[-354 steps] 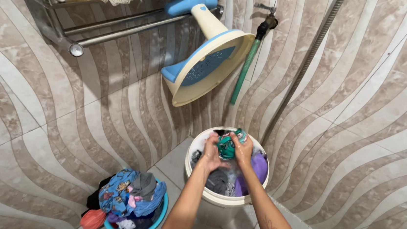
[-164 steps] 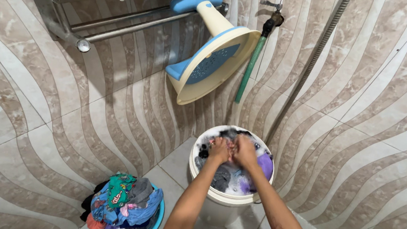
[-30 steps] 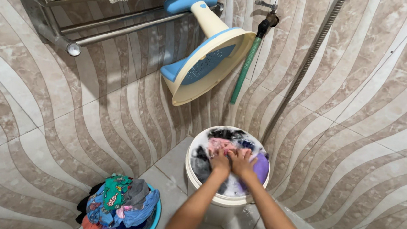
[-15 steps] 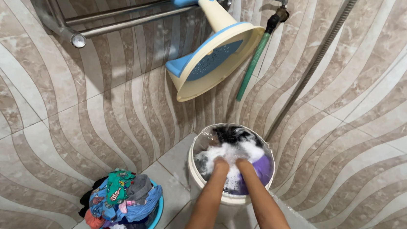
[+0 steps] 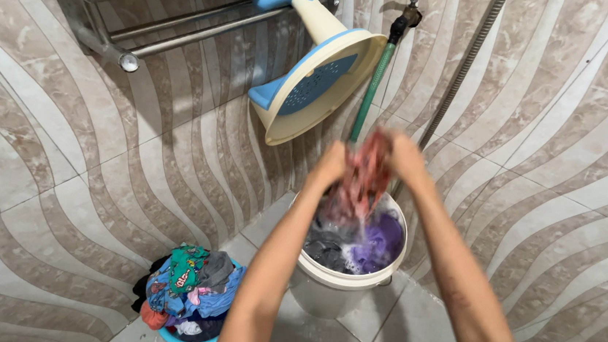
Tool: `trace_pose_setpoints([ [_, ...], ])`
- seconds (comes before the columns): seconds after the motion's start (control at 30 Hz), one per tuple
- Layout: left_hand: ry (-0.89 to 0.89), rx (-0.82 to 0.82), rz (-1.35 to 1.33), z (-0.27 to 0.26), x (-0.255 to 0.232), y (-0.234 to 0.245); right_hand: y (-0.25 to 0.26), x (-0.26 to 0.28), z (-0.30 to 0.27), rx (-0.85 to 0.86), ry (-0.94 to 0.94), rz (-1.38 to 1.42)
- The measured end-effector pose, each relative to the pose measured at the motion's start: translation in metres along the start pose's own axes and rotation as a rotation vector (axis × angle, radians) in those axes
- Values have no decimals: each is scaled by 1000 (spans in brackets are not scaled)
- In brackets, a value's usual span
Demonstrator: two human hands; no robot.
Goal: The person washes clothes by hand in a bucket, scrubbing various garments including a pink patterned item, black items, and blue items, before placing them into a smaller blue bin.
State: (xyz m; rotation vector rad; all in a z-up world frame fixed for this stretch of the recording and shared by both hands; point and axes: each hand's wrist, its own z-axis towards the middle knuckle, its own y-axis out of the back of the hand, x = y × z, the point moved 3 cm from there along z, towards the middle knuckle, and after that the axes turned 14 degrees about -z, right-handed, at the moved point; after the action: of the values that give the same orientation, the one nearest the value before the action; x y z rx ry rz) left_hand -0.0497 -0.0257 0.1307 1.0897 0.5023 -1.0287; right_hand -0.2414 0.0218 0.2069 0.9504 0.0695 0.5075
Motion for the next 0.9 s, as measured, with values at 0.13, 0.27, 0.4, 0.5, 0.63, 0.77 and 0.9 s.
trace_pose_setpoints([
  [0.13, -277, -101, -126, 6, -87, 50, 96, 30, 25, -217, -8, 81],
  [0.27, -474, -177, -51, -8, -86, 51, 100, 29, 10, -180, -92, 16],
  [0.4, -238, 24, 4, -41, 4, -13, 18, -2, -47, 64, -130, 62],
  [0.5, -185, 213, 85, -91, 73, -75, -73, -23, -114, 502, -367, -238],
  [0.63, 49, 323, 544, -160, 105, -145, -158, -17, -185, 615, -264, -238],
  [0.77, 249, 381, 668, -173, 102, -170, -199, -19, -196, 577, -156, -181],
  [0.9, 401, 541, 640, -168, 108, -177, -216, -24, -199, 735, -182, -161],
])
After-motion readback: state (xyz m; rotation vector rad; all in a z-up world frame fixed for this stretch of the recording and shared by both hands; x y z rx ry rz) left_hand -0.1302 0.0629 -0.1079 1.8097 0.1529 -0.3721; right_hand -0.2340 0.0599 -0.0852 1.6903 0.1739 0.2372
